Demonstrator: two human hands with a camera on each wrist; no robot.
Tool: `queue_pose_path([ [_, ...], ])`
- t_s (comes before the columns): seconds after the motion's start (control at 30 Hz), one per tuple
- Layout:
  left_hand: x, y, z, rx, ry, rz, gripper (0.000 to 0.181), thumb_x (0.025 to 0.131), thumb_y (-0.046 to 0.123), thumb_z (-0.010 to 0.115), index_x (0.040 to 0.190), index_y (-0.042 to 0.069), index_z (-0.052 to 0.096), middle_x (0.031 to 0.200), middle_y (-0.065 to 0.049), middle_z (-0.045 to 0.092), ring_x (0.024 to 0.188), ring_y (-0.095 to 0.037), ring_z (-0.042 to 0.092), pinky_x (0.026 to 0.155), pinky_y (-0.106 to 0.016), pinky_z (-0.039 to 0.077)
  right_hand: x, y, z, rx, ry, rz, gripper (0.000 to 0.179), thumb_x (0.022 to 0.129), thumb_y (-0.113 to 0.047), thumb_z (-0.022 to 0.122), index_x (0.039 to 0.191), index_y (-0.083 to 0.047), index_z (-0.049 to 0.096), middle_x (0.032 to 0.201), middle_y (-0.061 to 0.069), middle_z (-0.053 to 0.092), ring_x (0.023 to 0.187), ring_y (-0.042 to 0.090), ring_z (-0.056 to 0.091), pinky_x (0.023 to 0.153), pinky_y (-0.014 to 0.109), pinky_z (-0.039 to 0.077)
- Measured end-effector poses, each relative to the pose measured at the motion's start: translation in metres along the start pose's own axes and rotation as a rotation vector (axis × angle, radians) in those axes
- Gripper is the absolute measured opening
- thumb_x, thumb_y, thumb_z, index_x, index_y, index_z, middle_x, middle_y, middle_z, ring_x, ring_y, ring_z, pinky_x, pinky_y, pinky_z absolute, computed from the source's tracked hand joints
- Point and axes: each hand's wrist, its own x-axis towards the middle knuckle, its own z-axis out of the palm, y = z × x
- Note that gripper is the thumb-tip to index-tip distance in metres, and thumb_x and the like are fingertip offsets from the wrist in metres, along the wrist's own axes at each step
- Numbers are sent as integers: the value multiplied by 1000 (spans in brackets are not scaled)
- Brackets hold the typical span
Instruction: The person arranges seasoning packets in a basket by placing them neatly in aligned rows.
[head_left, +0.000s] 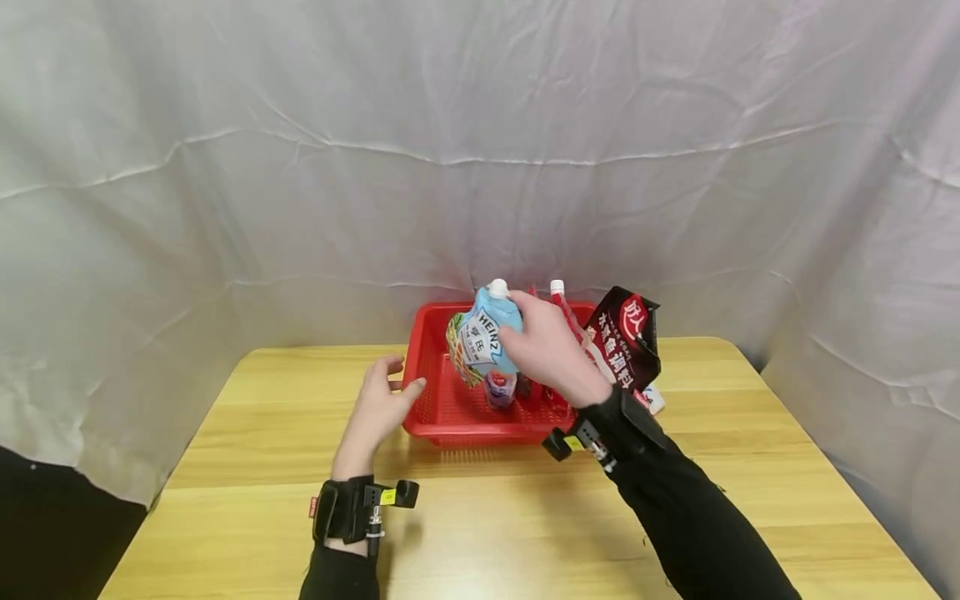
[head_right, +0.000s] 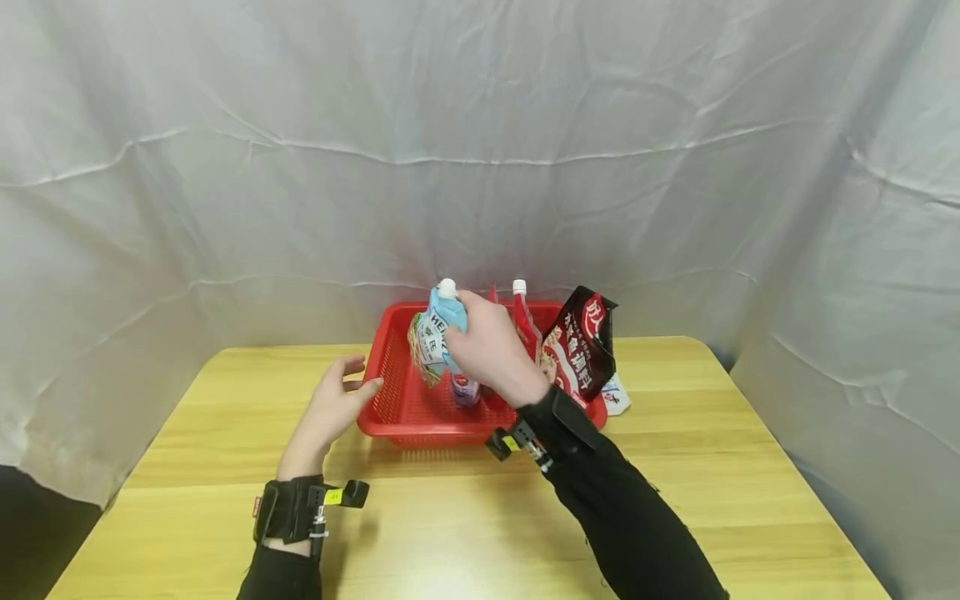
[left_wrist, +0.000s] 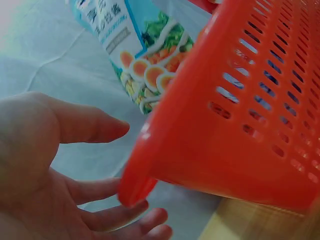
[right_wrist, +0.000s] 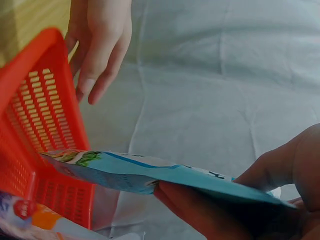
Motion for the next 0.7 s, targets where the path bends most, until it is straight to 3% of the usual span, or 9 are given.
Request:
queue_pose_path([
  [0.1,2,-1,3,-13,-39,-11,62,100,16,64,153,-3,38,152,-25,46,125,-43,59,95,-53,58,12,-5,8,-62,-25,-35,48,97,-3,54,145,0,53,129,17,68,105,22,67,87,38,57],
  [0.33,3,-1,9,43,-74,-23,61,100,11,62,156,3,39,154,-25,46,121,-42,62,97,-53,56,32,-8,30,-214,-86,-26,35,95,3,53,129,6,54,111,18,69,85,24,64,64,33,52],
  [0.53,3,-2,12,60,-68,-8,60,98,3,57,156,4,42,151,-26,50,122,-40,61,102,-55,52,45,2,49,-305,-121,67,33,93,-2,68,123,4,55,102,15,66,86,26,67,76,38,63],
  [0.7,3,-1,12,55,-70,-9,61,97,2,56,157,5,42,152,-25,50,126,-40,57,106,-56,48,55,12,57,-377,-112,99,33,95,-7,67,123,6,53,97,17,64,85,30,69,80,41,63],
])
